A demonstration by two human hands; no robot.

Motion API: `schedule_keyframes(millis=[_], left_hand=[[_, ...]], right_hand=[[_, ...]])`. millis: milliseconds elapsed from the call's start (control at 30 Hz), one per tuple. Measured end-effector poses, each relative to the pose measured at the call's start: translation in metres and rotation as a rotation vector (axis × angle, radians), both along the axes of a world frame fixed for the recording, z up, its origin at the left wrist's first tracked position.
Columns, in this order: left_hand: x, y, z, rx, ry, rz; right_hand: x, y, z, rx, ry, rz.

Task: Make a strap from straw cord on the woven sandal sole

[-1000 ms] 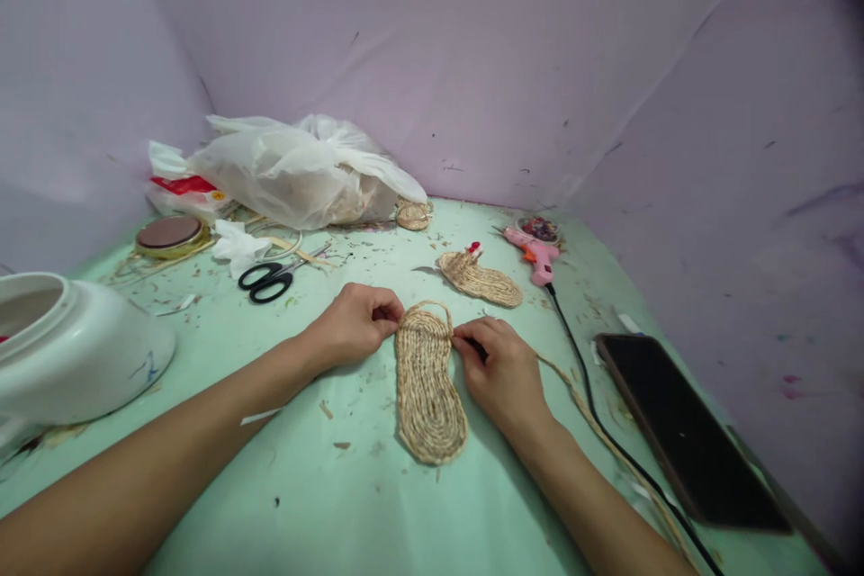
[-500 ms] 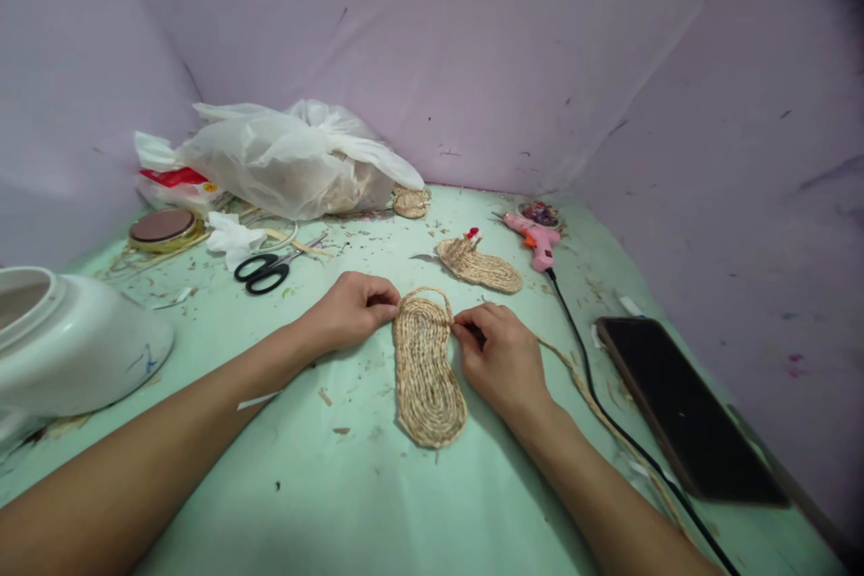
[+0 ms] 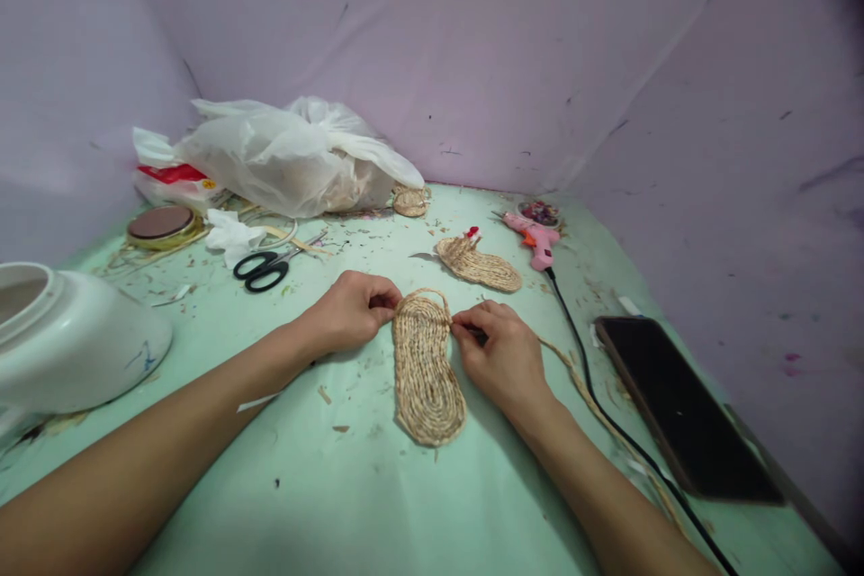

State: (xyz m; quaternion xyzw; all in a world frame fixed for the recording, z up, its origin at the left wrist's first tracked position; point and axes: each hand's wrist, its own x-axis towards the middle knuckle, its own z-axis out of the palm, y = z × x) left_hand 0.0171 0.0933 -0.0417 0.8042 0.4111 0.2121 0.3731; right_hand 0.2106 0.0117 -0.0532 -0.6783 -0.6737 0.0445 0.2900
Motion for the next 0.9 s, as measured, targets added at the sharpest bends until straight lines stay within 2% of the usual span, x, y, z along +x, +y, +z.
schedule_keyframes(millis=[200, 467, 600, 900], left_hand=[[-0.0008, 0.0010, 0.0017, 0.054, 0.022, 0.014], [-0.0018, 0.0011, 0.0066, 0.152, 0.046, -0.072], [0.0018, -0.0028, 0.0081, 0.189, 0.068, -0.054], [0.0005, 0.0004, 0.0020, 0.195, 0.035, -0.043]], right_hand=[[-0.0003, -0.0001, 0.0011, -0.015, 0.007, -0.002], [-0.0005, -0.0006, 0.0016, -0.017, 0.005, -0.004], [-0.0003, -0.0005, 0.0015, -0.016, 0.009, -0.002], [-0.0003, 0.0008, 0.0009, -0.006, 0.027, 0.018]])
